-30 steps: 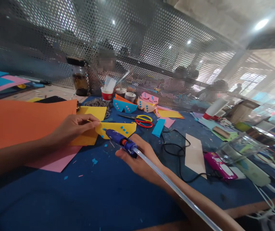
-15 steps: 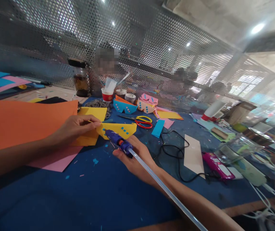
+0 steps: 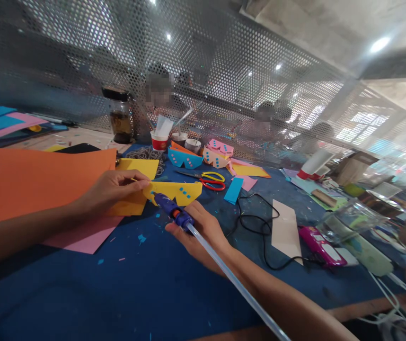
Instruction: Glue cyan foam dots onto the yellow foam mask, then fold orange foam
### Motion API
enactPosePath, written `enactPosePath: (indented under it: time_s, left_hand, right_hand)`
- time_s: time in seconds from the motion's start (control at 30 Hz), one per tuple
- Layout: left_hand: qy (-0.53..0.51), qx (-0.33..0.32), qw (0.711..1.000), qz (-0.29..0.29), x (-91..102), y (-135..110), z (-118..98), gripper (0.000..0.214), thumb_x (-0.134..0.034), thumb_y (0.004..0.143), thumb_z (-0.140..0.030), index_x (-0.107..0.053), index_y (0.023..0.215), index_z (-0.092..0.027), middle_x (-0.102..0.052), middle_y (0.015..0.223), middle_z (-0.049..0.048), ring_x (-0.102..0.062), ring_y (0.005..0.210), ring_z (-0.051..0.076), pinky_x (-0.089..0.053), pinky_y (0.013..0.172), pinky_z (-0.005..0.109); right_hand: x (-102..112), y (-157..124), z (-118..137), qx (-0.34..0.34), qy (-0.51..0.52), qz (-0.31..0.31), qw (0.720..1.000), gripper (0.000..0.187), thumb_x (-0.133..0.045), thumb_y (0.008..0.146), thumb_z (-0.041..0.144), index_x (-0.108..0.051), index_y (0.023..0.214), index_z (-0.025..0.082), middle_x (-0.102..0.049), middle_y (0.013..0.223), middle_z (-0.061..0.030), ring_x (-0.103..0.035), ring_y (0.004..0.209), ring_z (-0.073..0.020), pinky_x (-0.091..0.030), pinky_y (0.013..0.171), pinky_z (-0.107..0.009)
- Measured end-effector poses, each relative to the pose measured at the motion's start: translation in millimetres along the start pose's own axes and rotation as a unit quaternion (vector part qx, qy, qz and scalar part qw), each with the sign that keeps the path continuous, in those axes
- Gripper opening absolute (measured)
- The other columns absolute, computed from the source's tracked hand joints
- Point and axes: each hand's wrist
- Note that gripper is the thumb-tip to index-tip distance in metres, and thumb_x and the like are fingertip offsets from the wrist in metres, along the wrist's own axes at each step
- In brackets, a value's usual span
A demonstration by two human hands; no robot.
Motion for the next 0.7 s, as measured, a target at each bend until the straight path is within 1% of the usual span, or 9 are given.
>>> enactPosePath:
  time_s: [0.07,0.2,0.37,0.5,0.7]
  left_hand:
    - [-0.004,-0.002,1.000,0.002,0.1,-0.3,0.7,0.040,-0.070,0.085,-0.060,-0.079,0.092,-0.022,-0.078,0.090,0.0042,-0.066,0.082,0.022,-0.044,0.068,0.030]
    - [-0.014,0.006,1.000,0.002,0.0,-1.8,-0.5,0.039,-0.071,0.086,-0.057,-0.079,0.093,-0.020,-0.077,0.092,0.0035,-0.065,0.085,0.021,-0.044,0.071,0.030]
    - [-0.016,0.012,1.000,0.003,0.3,-1.9,-1.0,0.041,-0.072,0.086,-0.057,-0.079,0.096,-0.018,-0.076,0.092,0.0031,-0.063,0.084,0.020,-0.042,0.072,0.030]
    - [-0.003,0.003,1.000,0.002,0.2,-0.4,-1.1,0.041,-0.071,0.085,-0.058,-0.080,0.093,-0.019,-0.076,0.086,0.0028,-0.063,0.080,0.019,-0.041,0.068,0.030]
    - [0.007,-0.007,1.000,-0.006,-0.1,-0.7,-2.5,0.044,-0.069,0.083,-0.063,-0.080,0.090,-0.022,-0.075,0.081,0.0025,-0.063,0.075,0.019,-0.043,0.065,0.029]
  right_hand:
    - [-2.1,0.4,-1.7,-0.001,-0.005,-0.012,1.000,0.034,-0.068,0.099,0.055,-0.067,0.092,0.022,-0.062,0.096,-0.0039,-0.060,0.082,-0.0172,-0.049,0.071,-0.028]
    - [-5.1,0.7,-3.6,0.021,-0.018,-0.029,0.999,0.030,-0.067,0.101,0.051,-0.065,0.094,0.022,-0.063,0.101,-0.0046,-0.063,0.087,-0.0180,-0.050,0.075,-0.029]
    - [-4.9,1.9,-5.4,0.045,-0.028,-0.031,0.998,0.024,-0.067,0.102,0.044,-0.063,0.091,0.023,-0.065,0.106,-0.0054,-0.065,0.093,-0.0191,-0.051,0.080,-0.030]
    - [-4.9,2.0,-8.3,0.067,-0.038,-0.026,0.997,0.019,-0.068,0.101,0.041,-0.064,0.096,0.023,-0.065,0.109,-0.0057,-0.066,0.096,-0.0195,-0.051,0.081,-0.029]
    - [-6.4,2.6,-10.6,0.074,-0.055,-0.030,0.995,0.019,-0.069,0.101,0.041,-0.064,0.097,0.023,-0.065,0.107,-0.0052,-0.066,0.089,-0.0184,-0.050,0.077,-0.028]
Point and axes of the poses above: each hand's wrist, its own y-axis towards the middle knuckle, its own x-axis out of the back of the hand, z = x × y
